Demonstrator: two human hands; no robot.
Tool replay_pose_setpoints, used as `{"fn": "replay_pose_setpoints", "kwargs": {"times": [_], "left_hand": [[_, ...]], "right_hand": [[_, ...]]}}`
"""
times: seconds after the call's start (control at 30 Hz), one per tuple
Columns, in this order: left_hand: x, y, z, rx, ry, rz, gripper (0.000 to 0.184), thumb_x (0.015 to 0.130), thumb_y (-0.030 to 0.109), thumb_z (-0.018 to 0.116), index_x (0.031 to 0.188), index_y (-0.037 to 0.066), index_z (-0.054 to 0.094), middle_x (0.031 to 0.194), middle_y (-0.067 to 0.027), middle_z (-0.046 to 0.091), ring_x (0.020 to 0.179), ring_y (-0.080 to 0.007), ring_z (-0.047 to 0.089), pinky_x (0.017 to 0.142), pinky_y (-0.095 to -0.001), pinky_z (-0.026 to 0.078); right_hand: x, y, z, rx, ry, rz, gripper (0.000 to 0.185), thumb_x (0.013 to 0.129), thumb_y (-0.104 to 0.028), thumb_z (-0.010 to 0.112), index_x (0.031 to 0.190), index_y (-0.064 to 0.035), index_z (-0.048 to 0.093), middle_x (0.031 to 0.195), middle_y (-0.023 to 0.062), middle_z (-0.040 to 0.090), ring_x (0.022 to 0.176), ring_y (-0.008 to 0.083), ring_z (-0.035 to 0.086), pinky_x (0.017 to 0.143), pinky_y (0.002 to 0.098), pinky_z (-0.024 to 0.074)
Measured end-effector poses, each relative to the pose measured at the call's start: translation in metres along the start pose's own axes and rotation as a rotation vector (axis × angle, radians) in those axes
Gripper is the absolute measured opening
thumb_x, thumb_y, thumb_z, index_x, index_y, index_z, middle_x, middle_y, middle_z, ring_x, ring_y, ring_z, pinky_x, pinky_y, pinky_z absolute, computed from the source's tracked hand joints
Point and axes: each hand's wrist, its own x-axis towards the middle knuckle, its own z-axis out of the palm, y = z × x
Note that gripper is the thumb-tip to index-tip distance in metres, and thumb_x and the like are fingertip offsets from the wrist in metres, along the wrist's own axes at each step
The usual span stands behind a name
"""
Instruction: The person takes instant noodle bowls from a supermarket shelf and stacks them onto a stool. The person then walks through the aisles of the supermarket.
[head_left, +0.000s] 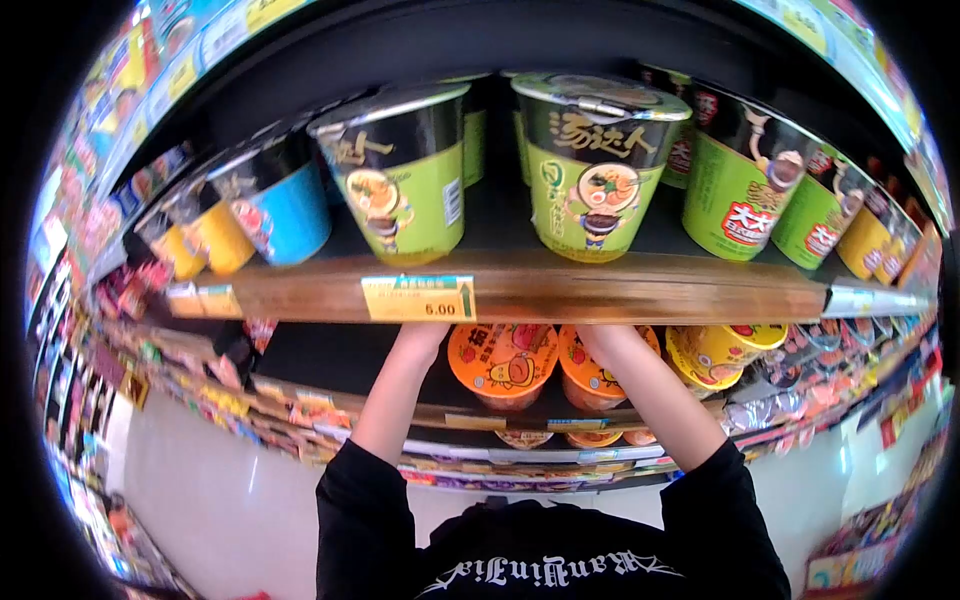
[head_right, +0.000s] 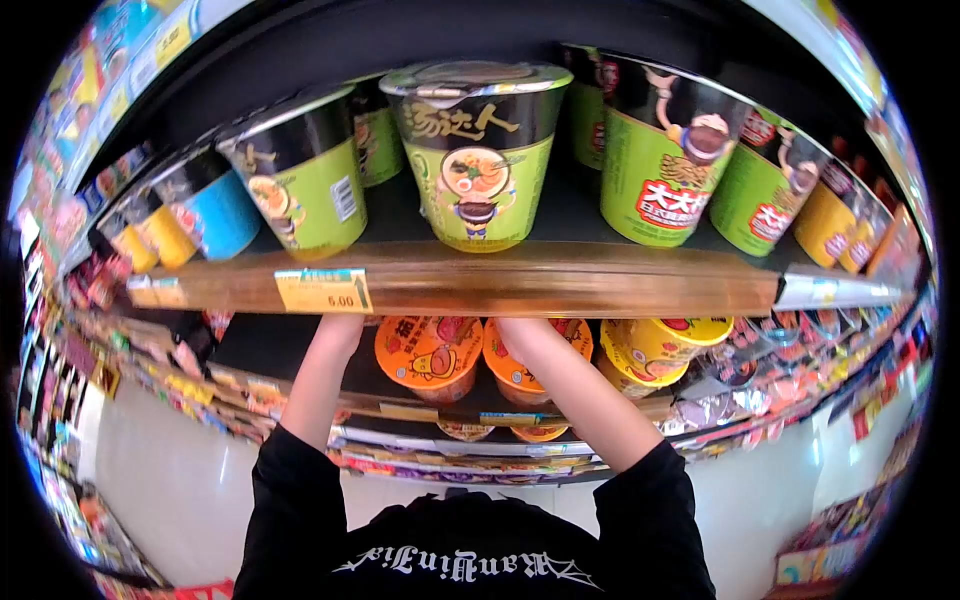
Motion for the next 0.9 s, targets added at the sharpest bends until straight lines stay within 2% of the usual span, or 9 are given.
{"fn": "replay_pose_setpoints", "kwargs": {"times": [0.13, 0.17, 0.23, 0.3, 0.33, 0.37, 0.47, 0.7, 0.9], "left_hand": [[-0.033, -0.004, -0.001, 0.044, 0.005, 0.022, 0.045, 0.083, 0.007, 0.061, 0.124, 0.001, 0.044, 0.117, -0.0101, 0.053, 0.11, -0.0167, 0.05, 0.091, -0.0309, 0.042], [-0.045, -0.004, 0.003, 0.035, 0.028, 0.018, 0.054, 0.079, 0.005, 0.063, 0.128, 0.002, 0.04, 0.12, -0.0108, 0.05, 0.11, -0.0188, 0.049, 0.091, -0.0325, 0.043], [-0.066, -0.01, 0.006, -0.04, 0.014, 0.202, 0.069, 0.076, 0.007, 0.066, 0.135, 0.005, 0.031, 0.123, -0.011, 0.044, 0.112, -0.0219, 0.047, 0.092, -0.0358, 0.041], [-0.093, -0.02, 0.005, 0.094, 0.135, 0.343, 0.082, 0.074, 0.014, 0.07, 0.141, 0.008, 0.022, 0.122, -0.0111, 0.039, 0.113, -0.0236, 0.044, 0.094, -0.0377, 0.039], [-0.111, -0.02, 0.003, 0.193, 0.199, 0.313, 0.088, 0.073, 0.021, 0.072, 0.142, 0.007, 0.02, 0.12, -0.0107, 0.037, 0.113, -0.0224, 0.04, 0.095, -0.036, 0.036], [-0.129, -0.021, 0.003, 0.234, 0.258, 0.334, 0.089, 0.072, 0.024, 0.073, 0.141, 0.005, 0.021, 0.119, -0.011, 0.038, 0.11, -0.0214, 0.039, 0.093, -0.0341, 0.035], [-0.182, -0.021, -0.002, 0.474, 0.436, 0.374, 0.089, 0.07, 0.023, 0.075, 0.139, 0.002, 0.024, 0.117, -0.0113, 0.038, 0.109, -0.0217, 0.039, 0.092, -0.0334, 0.035], [-0.322, -0.009, -0.002, 0.695, 0.799, 0.198, 0.085, 0.068, 0.017, 0.075, 0.136, 0.0, 0.027, 0.124, -0.015, 0.035, 0.117, -0.0267, 0.038, 0.099, -0.037, 0.034], [-0.422, -0.017, -0.016, 0.702, 0.986, 0.065, 0.09, 0.069, 0.019, 0.075, 0.139, 0.001, 0.022, 0.129, -0.0158, 0.033, 0.122, -0.0271, 0.033, 0.098, -0.0399, 0.035]], "right_hand": [[-0.018, -0.016, 0.002, -0.117, -0.135, -0.014, 0.061, 0.087, -0.038, 0.052, 0.133, -0.0012, 0.036, 0.136, 0.0132, 0.04, 0.128, 0.0231, 0.032, 0.108, 0.0394, 0.0218], [-0.023, -0.019, 0.003, -0.138, -0.175, -0.022, 0.061, 0.087, -0.037, 0.053, 0.133, -0.001, 0.036, 0.136, 0.0133, 0.04, 0.128, 0.0232, 0.032, 0.108, 0.0393, 0.0218], [-0.035, -0.022, 0.007, -0.151, -0.277, -0.037, 0.061, 0.087, -0.036, 0.053, 0.134, -0.0008, 0.035, 0.136, 0.0136, 0.04, 0.128, 0.0233, 0.032, 0.108, 0.0392, 0.0216], [-0.048, -0.023, 0.01, -0.142, -0.396, -0.041, 0.064, 0.084, -0.031, 0.055, 0.136, 0.0, 0.032, 0.137, 0.0141, 0.039, 0.129, 0.0243, 0.031, 0.107, 0.0388, 0.0217], [-0.056, -0.021, 0.012, -0.126, -0.476, -0.056, 0.067, 0.082, -0.025, 0.056, 0.138, 0.0007, 0.03, 0.138, 0.0145, 0.038, 0.13, 0.0252, 0.031, 0.107, 0.0384, 0.0218], [-0.064, -0.02, 0.015, -0.055, -0.531, -0.06, 0.063, 0.085, -0.015, 0.055, 0.14, -0.0022, 0.027, 0.137, 0.0151, 0.036, 0.12, 0.0235, 0.04, 0.102, 0.0347, 0.0292], [-0.089, -0.01, 0.029, 0.001, -0.699, -0.048, 0.074, 0.083, -0.007, 0.053, 0.145, -0.0036, 0.013, 0.139, 0.0142, 0.031, 0.12, 0.0228, 0.04, 0.102, 0.0344, 0.0297], [-0.157, 0.045, 0.063, -0.099, -0.95, -0.077, 0.076, 0.08, -0.009, 0.055, 0.144, -0.0028, 0.015, 0.142, 0.0133, 0.028, 0.129, 0.0231, 0.031, 0.102, 0.0385, 0.0279], [-0.211, 0.081, 0.107, -0.05, -1.163, 0.145, 0.073, 0.08, -0.01, 0.056, 0.143, -0.0031, 0.019, 0.145, 0.0124, 0.027, 0.13, 0.0226, 0.031, 0.1, 0.0361, 0.0305]]}}
